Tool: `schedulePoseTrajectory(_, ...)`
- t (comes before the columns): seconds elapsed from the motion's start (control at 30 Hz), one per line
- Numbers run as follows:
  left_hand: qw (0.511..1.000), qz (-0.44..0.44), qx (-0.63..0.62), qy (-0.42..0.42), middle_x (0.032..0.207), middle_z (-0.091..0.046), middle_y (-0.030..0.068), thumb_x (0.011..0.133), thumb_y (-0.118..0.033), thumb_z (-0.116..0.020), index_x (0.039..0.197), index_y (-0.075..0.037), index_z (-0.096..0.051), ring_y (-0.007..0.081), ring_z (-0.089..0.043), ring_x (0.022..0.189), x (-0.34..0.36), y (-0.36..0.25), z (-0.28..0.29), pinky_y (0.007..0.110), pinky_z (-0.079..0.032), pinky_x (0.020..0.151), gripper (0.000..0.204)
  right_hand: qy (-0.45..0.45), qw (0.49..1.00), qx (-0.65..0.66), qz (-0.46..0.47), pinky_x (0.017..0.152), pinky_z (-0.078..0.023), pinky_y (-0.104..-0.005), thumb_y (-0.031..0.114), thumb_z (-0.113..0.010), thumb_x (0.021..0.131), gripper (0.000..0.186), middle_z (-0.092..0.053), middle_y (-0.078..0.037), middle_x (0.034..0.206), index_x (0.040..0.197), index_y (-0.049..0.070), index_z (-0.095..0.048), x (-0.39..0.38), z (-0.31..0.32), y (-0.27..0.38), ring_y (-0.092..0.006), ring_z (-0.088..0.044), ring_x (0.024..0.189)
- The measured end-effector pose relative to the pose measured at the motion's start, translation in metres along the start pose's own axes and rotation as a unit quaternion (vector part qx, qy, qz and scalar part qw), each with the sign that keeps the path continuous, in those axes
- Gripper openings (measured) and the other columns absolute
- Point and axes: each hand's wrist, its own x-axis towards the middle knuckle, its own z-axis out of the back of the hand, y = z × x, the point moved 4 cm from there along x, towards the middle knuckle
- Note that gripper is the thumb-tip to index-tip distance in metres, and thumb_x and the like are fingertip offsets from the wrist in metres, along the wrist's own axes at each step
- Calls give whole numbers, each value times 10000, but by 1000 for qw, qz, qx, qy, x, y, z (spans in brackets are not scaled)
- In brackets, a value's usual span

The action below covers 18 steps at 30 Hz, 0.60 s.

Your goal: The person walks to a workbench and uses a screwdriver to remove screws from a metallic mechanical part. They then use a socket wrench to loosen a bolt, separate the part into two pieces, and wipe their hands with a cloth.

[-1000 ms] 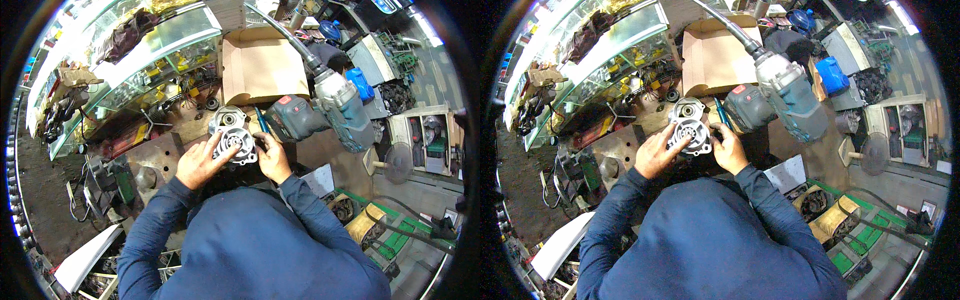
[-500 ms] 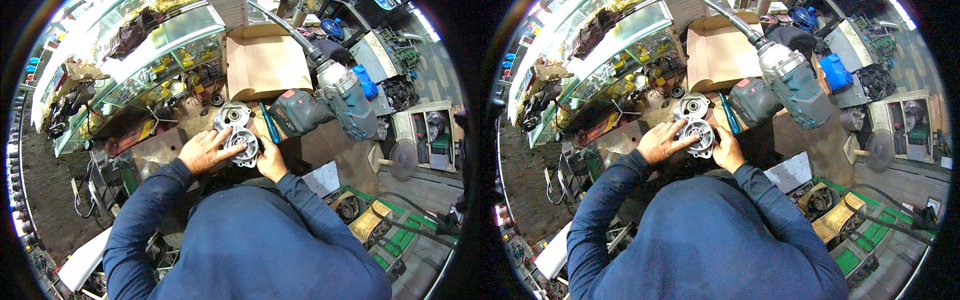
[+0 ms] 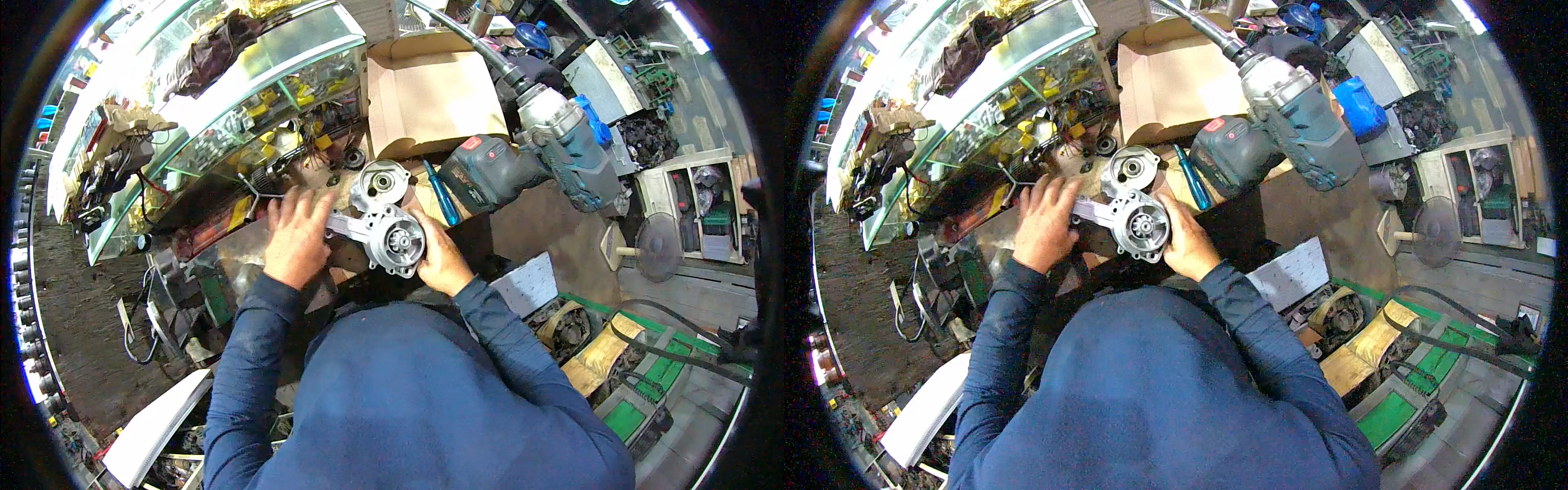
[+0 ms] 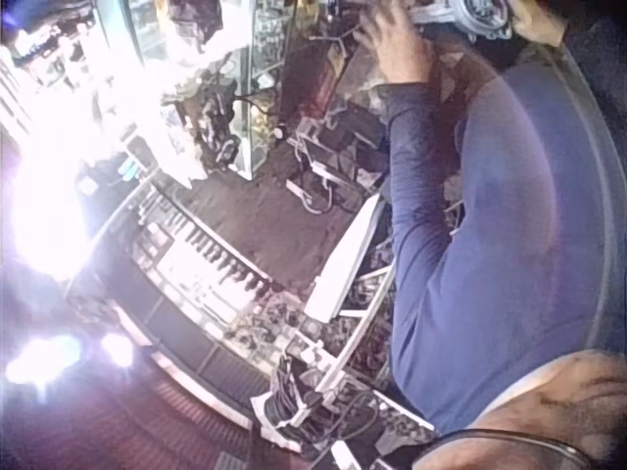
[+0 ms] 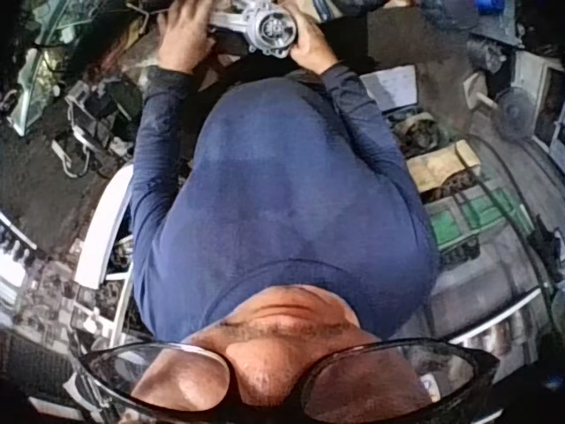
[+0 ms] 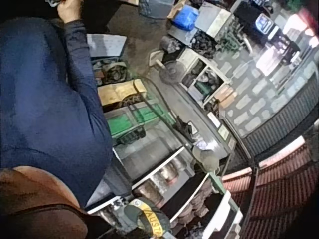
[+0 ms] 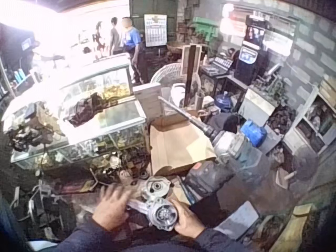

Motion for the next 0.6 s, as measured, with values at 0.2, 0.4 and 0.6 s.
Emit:
schedulePoseTrajectory(0.2,999,32,-35,-2,1128,-740,41,773,-265,-845,1192,-166,-735,340,-577,1335,-6,24,-17,689,-312,1205,445,148,987,61,-20,1304,-249,-456,115,-776,722,1157,-271,-292,1674,1680,-3,-139,-9,15,32,-407,-262,1595)
schedulePoseTrajectory(0.4,995,21,-84,47,1224,-714,71,828,-259,-809,1241,-93,-713,313,-602,1302,5,-5,-30,789,-181,1210,456,44,997,15,-67,1222,-392,-477,303,-1015,618,1326,-370,-272,1563,1641,-19,-236,-11,-21,58,-409,-456,1438)
schedulePoseTrajectory(0.6,981,8,-190,-42,1166,-703,179,856,-60,-672,1255,-17,-633,388,-663,1168,5,-4,-29,468,-559,1004,403,-4,995,70,-71,1178,-422,-440,270,-993,645,1159,-503,-240,1466,1574,-68,-389,-15,-20,38,-348,-521,1370)
